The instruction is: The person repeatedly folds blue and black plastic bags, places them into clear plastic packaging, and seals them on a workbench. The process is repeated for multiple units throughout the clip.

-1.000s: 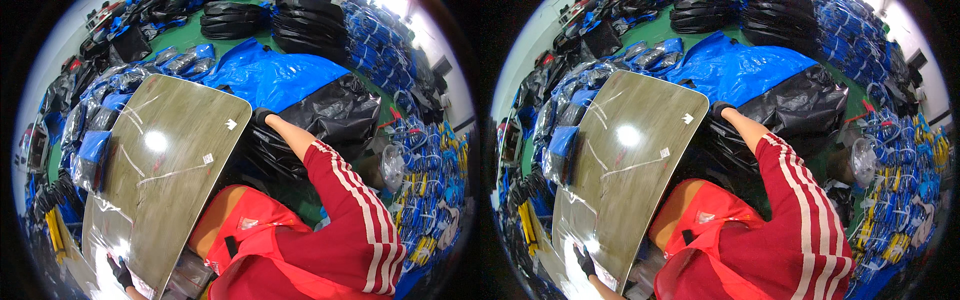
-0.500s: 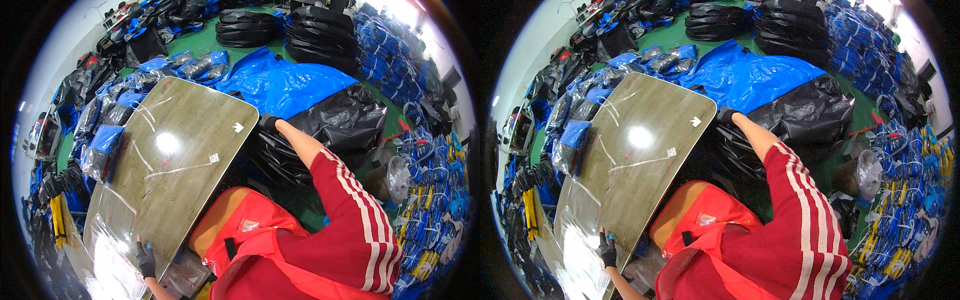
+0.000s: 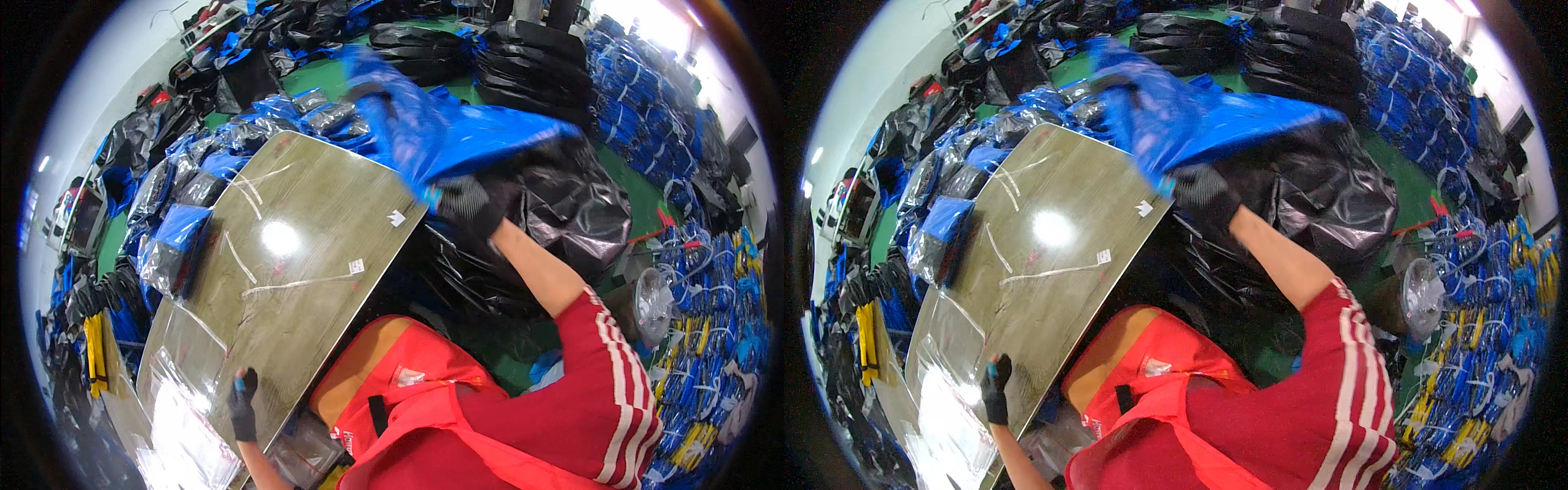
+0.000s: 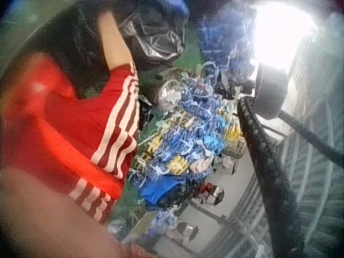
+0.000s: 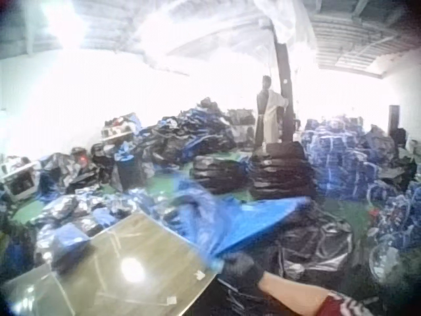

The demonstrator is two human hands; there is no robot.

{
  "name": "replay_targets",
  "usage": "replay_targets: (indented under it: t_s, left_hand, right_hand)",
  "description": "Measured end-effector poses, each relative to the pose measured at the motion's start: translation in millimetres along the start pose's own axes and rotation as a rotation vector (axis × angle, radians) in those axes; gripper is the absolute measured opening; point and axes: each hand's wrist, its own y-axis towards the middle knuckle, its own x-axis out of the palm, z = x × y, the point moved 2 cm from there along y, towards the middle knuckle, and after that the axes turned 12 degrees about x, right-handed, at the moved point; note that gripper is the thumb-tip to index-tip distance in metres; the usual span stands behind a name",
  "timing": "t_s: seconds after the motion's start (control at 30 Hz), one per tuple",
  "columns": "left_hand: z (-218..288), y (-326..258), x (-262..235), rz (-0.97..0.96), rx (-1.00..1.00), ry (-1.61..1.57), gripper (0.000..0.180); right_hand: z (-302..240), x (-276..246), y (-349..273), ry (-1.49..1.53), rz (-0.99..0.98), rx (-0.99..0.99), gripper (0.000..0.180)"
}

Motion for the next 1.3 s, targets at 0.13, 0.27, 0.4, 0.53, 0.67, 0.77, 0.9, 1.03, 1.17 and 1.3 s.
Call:
replay_targets:
  t_s: [0.13, 0.27, 0.4, 0.53, 0.67, 0.77, 0.9, 1.03, 1.17, 1.3]
  left_hand:
    - [12, 94, 21, -0.373, -0.066, -0.559, 0.065]
    - [5, 180, 25, -0.231, -0.217, -0.443, 0.076]
    - [-6, 225, 66, -0.788, -0.35, -0.728, 0.067]
    - [15, 227, 120, -0.587, -0.238, 0.056, 0.046]
    - [82, 149, 169, -0.342, 0.625, 0.918, 0.045]
    - [106, 77, 153, -0.563, 0.503, 0.837, 0.041]
    - [106, 70, 109, -1.062, 0.789, 0.633, 0.052]
    - [79, 163, 122, -0.386, -0.387, -0.256, 0.049]
    - [84, 161, 158, 0.214, 0.626, 0.716, 0.039]
    - [85, 89, 89, 0.418, 0.734, 0.766, 0.028]
  right_hand:
    - [-58, 70, -116, -0.029, -0.905, -0.055, 0.033]
    - [-24, 104, -193, -0.042, -1.276, 0.034, 0.035]
    - [-42, 115, -196, -0.34, -1.277, -0.079, 0.034]
    - [-93, 69, -108, -0.957, -0.979, 0.079, 0.034]
    - [-49, -85, -17, -1.197, 0.649, -0.025, 0.04]
    - [71, -168, -10, -1.284, 0.447, 0.66, 0.045]
    - [184, -158, -15, -0.608, 0.466, 0.828, 0.071]
    - [237, -120, 6, -1.19, 0.609, 0.869, 0.093]
    - [286, -128, 12, -1.472, 0.63, -0.095, 0.104]
    - [288, -146, 15, -1.313, 0.417, 0.735, 0.086]
